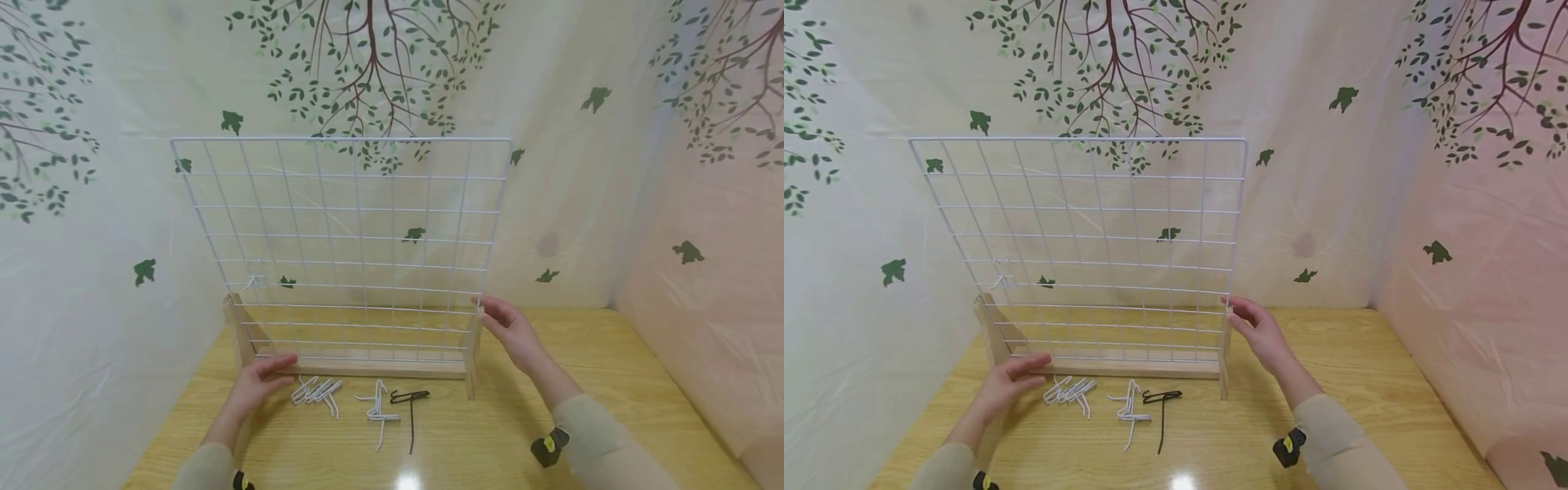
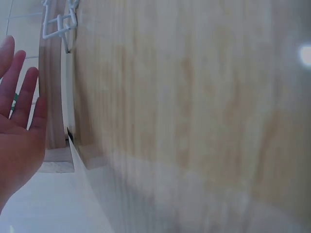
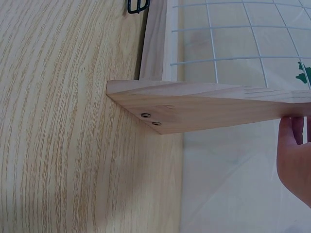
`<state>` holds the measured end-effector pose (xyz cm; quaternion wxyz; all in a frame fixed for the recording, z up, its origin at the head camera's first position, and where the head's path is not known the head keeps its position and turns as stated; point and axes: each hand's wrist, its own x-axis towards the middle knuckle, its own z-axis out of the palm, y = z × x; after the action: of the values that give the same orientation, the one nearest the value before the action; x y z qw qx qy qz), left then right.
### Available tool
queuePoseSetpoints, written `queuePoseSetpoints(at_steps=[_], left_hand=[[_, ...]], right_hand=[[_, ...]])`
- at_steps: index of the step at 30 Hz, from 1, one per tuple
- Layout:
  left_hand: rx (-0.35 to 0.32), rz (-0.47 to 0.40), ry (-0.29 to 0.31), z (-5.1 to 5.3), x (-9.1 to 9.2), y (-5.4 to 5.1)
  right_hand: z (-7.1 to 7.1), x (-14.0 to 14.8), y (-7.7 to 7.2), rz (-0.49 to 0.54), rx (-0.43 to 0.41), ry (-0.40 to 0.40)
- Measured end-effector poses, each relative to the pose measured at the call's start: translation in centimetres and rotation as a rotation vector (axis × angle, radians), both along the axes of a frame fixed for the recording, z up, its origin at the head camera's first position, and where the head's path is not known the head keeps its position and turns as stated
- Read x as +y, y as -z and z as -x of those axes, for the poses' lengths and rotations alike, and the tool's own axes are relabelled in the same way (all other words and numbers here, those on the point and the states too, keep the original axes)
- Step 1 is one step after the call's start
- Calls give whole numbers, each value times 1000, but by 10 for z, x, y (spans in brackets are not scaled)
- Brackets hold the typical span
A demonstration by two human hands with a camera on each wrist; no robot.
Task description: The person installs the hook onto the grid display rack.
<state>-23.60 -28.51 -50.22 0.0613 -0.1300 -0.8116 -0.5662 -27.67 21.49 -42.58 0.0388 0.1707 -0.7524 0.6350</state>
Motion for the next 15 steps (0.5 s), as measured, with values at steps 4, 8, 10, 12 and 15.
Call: queuePoseSetpoints(at_steps=[4,8,10,12,15], left_hand=[[18,64,39,2,-1,3],[-16,87,75,3,-1,4],[-19,88,87,4,-1,6],[-22,92,92,5,-2,7],[-25,112,82,6,-2,8]], right_hand=[[1,0,1,7,4,3],[1,0,1,4,3,5],[1,0,0,-2,1,8],[1,-1,-1,-9,0,9],[0,-1,-1,-12,0,9]])
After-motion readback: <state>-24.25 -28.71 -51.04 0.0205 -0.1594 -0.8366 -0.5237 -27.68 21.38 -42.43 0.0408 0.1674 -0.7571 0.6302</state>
